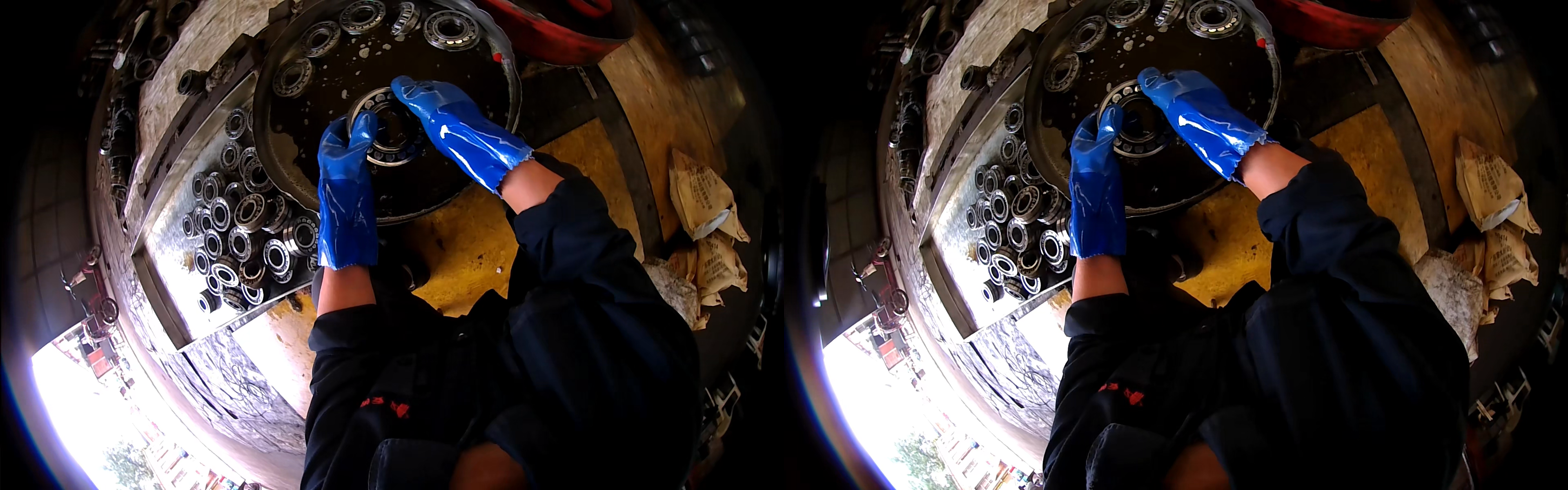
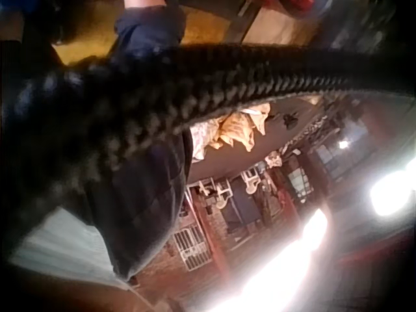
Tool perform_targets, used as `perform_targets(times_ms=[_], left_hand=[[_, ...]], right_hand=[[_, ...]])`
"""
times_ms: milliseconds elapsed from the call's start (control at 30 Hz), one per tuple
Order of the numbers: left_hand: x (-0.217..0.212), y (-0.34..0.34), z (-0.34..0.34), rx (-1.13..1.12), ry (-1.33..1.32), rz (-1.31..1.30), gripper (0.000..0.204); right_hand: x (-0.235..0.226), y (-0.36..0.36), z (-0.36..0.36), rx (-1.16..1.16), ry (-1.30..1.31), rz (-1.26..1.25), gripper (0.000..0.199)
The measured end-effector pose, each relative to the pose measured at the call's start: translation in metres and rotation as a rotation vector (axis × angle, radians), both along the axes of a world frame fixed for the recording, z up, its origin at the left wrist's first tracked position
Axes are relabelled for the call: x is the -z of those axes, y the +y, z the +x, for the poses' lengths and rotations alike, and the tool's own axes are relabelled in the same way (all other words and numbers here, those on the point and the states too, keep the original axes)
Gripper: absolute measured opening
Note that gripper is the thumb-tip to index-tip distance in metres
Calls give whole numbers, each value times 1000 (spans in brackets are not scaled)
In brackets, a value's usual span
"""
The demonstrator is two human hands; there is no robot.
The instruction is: The person repeatedly picks up metal bearings from a tray, dips them into a dark liquid in a bucket, and places them back into the tray. The process is repeated for multiple bearings throughout the clip.
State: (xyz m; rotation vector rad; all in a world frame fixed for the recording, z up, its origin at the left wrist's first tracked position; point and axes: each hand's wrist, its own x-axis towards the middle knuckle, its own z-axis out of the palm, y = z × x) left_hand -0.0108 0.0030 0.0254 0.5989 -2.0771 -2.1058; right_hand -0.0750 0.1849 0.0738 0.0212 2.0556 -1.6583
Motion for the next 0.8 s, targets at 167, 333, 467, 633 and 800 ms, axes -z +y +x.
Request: perform_targets(times_ms=[167, 333, 467, 633, 800], left_hand=[[26, -14, -8, -7, 6, -10, 44], [26, -13, -7, -15, 8, 3, 43], [11, -4, -1, -19, 3, 24, 43], [7, -1, 0, -23, -1, 34, 42], [8, 0, -3, -28, 4, 47, 42]], right_hand=[[3, -1, -2, -11, -5, 25, 44], [-2, 0, 0, -24, -11, 59, 47], [-9, 1, 1, -33, 1, 91, 47], [37, -1, -14, -74, -35, 42, 60], [42, -5, -12, -27, 59, 55, 65]])
